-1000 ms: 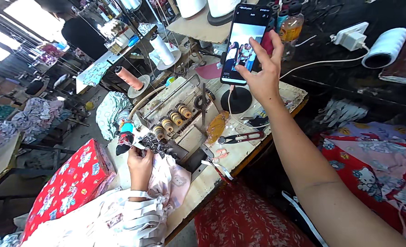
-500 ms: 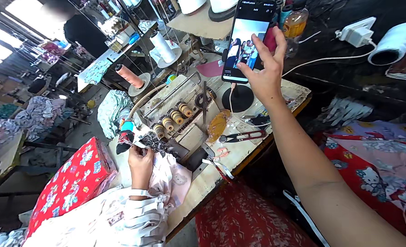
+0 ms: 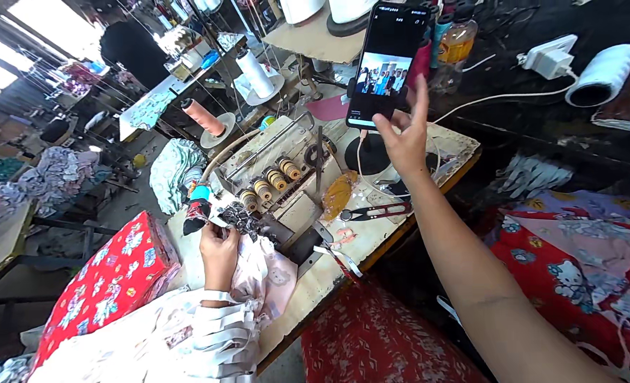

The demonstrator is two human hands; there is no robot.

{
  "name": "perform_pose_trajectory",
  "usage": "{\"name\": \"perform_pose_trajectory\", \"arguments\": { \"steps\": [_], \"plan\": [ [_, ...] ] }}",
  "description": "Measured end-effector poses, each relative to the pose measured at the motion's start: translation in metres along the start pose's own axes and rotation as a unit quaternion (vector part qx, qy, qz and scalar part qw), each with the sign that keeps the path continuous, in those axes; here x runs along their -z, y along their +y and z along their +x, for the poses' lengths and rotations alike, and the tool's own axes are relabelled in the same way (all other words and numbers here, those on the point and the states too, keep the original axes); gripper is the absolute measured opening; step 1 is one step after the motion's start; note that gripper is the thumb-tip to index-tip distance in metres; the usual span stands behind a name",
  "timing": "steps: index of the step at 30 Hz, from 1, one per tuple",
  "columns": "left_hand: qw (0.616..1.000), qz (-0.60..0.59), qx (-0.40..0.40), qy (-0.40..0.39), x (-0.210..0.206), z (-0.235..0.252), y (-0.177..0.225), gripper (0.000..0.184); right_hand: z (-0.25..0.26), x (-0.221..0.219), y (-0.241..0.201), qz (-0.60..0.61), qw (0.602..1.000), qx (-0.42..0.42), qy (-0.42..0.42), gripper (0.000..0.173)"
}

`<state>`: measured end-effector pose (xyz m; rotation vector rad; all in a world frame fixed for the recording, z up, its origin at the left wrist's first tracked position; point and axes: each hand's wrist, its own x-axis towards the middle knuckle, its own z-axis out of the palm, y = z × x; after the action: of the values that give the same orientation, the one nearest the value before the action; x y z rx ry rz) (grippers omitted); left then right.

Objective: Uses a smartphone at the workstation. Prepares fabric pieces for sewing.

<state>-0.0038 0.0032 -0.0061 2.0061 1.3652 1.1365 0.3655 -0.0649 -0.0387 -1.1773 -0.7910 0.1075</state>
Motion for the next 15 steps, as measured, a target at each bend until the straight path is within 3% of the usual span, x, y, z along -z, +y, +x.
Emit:
{"name": "perform_pose_trajectory", "arguments": {
  "steps": [3,15],
  "plan": [
    [1.000,0.003,0.000,0.000,0.0003,0.0003,-0.0002,0.045,-0.0057,-0.0056,-0.0024,0.086,0.992,-0.076,-0.044,0.091],
    [1.000,0.025,0.009,0.000,0.0009,0.0003,0.0013,0.045,-0.0045,-0.0092,-0.0028,0.132,0.987,-0.074,-0.049,0.102]
  ]
}}
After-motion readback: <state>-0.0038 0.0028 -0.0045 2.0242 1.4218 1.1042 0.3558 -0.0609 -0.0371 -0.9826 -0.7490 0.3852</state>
